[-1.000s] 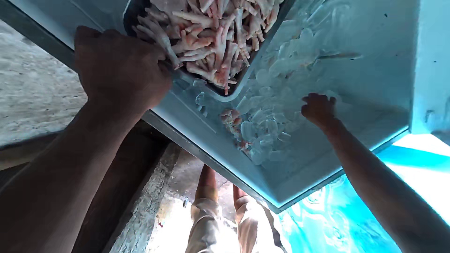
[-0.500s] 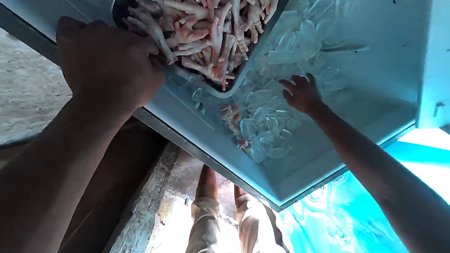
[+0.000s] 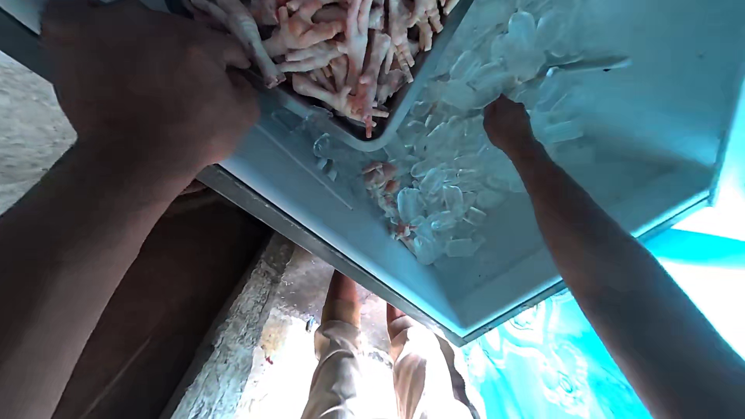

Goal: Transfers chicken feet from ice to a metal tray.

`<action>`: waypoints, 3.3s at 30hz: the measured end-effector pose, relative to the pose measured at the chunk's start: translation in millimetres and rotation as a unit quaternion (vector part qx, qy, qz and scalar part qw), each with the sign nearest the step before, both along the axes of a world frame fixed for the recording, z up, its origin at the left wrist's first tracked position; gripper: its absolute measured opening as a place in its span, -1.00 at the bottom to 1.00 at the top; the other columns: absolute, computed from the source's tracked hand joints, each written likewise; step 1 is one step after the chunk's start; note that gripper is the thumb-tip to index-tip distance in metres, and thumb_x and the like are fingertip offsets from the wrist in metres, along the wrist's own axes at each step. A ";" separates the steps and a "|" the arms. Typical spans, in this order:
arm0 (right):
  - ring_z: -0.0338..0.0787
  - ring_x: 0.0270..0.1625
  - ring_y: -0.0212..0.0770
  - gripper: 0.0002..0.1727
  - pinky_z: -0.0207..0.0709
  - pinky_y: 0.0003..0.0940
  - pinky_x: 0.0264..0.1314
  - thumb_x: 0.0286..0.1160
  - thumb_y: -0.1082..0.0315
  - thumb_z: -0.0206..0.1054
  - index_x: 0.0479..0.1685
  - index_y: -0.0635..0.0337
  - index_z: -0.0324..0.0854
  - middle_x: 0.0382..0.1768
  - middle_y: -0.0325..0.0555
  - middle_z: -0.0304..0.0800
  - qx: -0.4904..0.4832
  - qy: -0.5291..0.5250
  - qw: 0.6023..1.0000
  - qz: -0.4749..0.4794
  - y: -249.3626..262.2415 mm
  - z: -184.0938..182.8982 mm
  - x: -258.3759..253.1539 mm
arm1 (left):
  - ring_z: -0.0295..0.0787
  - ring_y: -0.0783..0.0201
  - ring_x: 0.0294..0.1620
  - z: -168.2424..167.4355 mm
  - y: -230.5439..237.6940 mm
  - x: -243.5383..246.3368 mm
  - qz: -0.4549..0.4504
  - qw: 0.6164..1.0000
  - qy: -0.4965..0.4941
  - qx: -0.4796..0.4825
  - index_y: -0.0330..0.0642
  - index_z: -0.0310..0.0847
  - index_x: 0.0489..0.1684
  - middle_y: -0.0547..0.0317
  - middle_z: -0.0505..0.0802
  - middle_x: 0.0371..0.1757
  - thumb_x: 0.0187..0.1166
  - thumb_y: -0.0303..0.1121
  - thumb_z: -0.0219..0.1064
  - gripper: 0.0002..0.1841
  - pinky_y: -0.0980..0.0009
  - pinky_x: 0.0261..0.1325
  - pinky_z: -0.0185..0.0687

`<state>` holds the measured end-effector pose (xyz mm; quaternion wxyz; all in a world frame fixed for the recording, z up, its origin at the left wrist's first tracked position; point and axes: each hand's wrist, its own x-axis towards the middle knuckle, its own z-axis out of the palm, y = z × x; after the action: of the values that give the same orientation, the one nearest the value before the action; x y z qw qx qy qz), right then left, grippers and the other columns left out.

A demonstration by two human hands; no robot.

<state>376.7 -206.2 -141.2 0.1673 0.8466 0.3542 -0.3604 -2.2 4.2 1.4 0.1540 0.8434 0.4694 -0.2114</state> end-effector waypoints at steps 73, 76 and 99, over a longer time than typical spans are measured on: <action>0.06 0.84 0.44 -0.56 -0.44 0.81 0.64 0.81 0.04 0.08 0.38 -0.02 0.75 0.70 0.23 0.38 -0.007 0.059 0.945 0.320 -98.9 43.4 54.0 | 0.70 -0.51 -0.03 2.7 -1.7 2.9 0.032 0.999 -0.038 -0.003 -0.19 0.75 -0.11 -0.42 0.78 -0.13 0.66 -0.21 0.12 -0.70 -0.53 -0.17 0.38; 0.26 0.70 0.57 -0.60 -0.19 0.74 0.64 0.73 0.20 0.19 0.29 0.25 0.75 0.57 0.44 0.47 0.037 0.054 0.970 0.235 -72.8 65.6 1.6 | 0.71 -0.49 -0.08 3.0 -2.6 4.0 0.051 0.998 -0.025 -0.016 -0.16 0.72 -0.18 -0.39 0.78 -0.17 0.66 -0.22 0.17 -0.75 -0.53 -0.22 0.38; 0.65 0.48 0.34 -0.49 0.46 0.27 0.55 0.82 0.24 0.07 0.57 0.39 0.46 0.44 0.40 0.62 0.014 0.102 0.994 0.021 -125.4 73.0 -75.9 | 0.70 -0.48 -0.14 2.5 -3.3 4.4 0.050 0.998 -0.038 -0.021 -0.19 0.69 -0.24 -0.40 0.76 -0.23 0.61 -0.24 0.22 -0.78 -0.52 -0.27 0.38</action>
<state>300.7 -331.6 -68.2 0.1256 0.8003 0.3919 -0.4361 2.1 1.0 3.9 0.1995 0.8231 0.5000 -0.1808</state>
